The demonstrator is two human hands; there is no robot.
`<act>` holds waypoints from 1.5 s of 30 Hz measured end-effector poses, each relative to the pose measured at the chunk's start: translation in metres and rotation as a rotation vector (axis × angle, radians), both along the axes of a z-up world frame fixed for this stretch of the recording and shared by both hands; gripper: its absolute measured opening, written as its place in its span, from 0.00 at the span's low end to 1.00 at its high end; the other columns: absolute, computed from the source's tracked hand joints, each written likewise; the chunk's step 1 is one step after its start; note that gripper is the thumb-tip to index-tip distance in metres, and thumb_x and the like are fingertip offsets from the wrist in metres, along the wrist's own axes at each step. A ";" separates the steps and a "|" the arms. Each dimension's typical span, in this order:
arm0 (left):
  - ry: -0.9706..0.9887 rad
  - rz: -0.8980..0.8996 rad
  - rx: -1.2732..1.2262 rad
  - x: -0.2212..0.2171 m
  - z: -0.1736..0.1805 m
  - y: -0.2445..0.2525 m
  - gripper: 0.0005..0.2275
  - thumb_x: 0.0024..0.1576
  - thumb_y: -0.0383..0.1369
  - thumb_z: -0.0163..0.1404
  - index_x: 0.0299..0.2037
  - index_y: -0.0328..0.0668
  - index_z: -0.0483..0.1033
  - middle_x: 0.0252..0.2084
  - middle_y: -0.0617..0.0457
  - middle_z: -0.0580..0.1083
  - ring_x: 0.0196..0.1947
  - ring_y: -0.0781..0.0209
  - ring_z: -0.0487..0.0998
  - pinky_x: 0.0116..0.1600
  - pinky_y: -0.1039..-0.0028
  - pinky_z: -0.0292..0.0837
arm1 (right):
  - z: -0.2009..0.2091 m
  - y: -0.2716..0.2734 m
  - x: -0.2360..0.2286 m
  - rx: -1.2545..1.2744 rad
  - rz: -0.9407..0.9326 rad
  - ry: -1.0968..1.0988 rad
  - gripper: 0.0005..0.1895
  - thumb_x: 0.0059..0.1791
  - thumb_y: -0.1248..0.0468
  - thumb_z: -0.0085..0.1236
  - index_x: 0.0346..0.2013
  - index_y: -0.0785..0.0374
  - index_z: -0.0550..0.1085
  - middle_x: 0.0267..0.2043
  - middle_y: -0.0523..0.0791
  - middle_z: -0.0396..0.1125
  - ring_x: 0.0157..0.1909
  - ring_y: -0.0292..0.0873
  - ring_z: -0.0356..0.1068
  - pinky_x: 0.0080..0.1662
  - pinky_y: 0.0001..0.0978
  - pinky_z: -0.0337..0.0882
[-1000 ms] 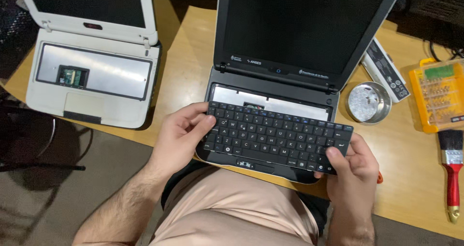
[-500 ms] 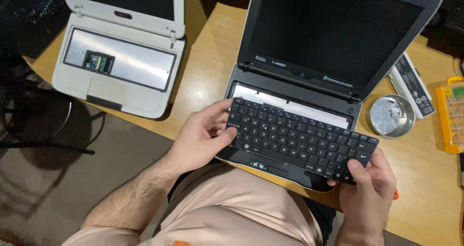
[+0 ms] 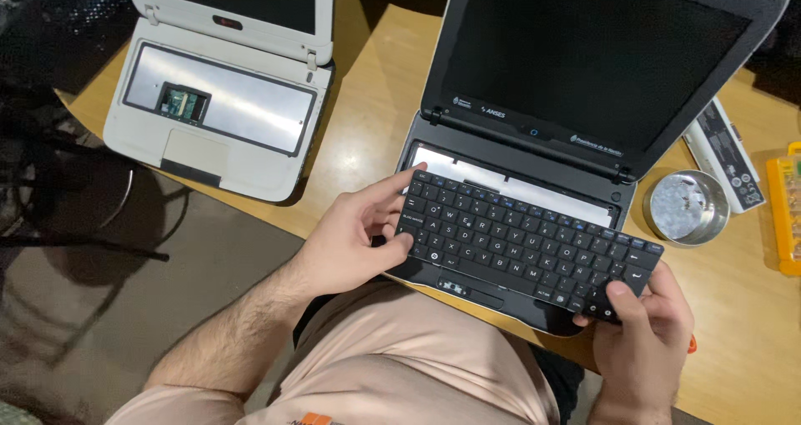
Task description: The person uses a screwdriver to remove screws from the back of a white laptop and then flips it over. They lift the keyboard from the laptop, disconnect a ribbon cable, and remove a metal cover plate. The person then places the keyboard onto the white laptop.
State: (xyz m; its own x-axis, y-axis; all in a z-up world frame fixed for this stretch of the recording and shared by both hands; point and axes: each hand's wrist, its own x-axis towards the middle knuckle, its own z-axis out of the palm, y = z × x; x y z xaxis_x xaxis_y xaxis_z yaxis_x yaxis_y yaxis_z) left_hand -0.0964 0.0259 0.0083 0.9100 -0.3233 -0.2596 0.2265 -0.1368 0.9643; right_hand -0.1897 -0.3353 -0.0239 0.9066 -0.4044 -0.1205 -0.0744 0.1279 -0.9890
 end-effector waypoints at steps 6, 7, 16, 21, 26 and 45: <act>-0.880 -0.035 0.227 0.004 0.007 0.004 0.04 0.72 0.27 0.61 0.52 0.37 0.88 0.50 0.49 0.90 0.49 0.51 0.94 0.58 0.62 0.90 | 0.007 -0.006 -0.013 -0.535 0.137 -0.331 0.14 0.55 0.79 0.75 0.47 0.65 0.76 0.48 0.59 0.79 0.51 0.58 0.88 0.62 0.50 0.94; -0.882 -0.038 0.224 0.006 0.003 0.004 0.04 0.72 0.27 0.61 0.52 0.37 0.88 0.50 0.49 0.90 0.49 0.51 0.94 0.58 0.62 0.90 | 0.006 -0.007 -0.012 -0.537 0.133 -0.331 0.14 0.55 0.79 0.75 0.47 0.65 0.76 0.48 0.59 0.79 0.51 0.58 0.88 0.62 0.50 0.94; -1.454 -0.014 0.242 0.011 -0.016 0.010 0.09 0.72 0.25 0.60 0.37 0.41 0.83 0.52 0.46 0.90 0.53 0.43 0.91 0.67 0.44 0.81 | -0.007 -0.023 -0.013 -0.828 0.154 -0.677 0.15 0.57 0.75 0.68 0.27 0.66 0.75 0.51 0.57 0.79 0.59 0.64 0.82 0.70 0.68 0.88; -1.520 0.005 0.296 0.016 -0.021 0.010 0.11 0.72 0.23 0.59 0.35 0.43 0.79 0.49 0.49 0.90 0.43 0.49 0.83 0.56 0.52 0.76 | -0.006 -0.027 -0.009 -0.901 0.158 -0.742 0.13 0.55 0.72 0.72 0.30 0.64 0.75 0.50 0.55 0.80 0.57 0.63 0.82 0.64 0.64 0.83; -1.332 -0.166 0.190 0.014 0.000 -0.007 0.10 0.75 0.24 0.57 0.38 0.41 0.81 0.55 0.47 0.90 0.57 0.44 0.93 0.69 0.48 0.83 | -0.004 -0.042 -0.015 -0.884 0.183 -0.648 0.16 0.56 0.79 0.70 0.30 0.62 0.74 0.49 0.54 0.81 0.56 0.61 0.84 0.68 0.63 0.80; 0.131 -0.110 0.140 -0.006 0.018 -0.122 0.15 0.64 0.30 0.69 0.60 0.39 0.89 0.50 0.50 0.93 0.50 0.60 0.92 0.57 0.68 0.93 | -0.022 -0.110 -0.110 -0.173 -0.132 -0.077 0.41 0.49 0.70 0.84 0.77 0.65 0.77 0.48 0.36 0.67 0.43 0.26 0.61 0.42 0.19 0.57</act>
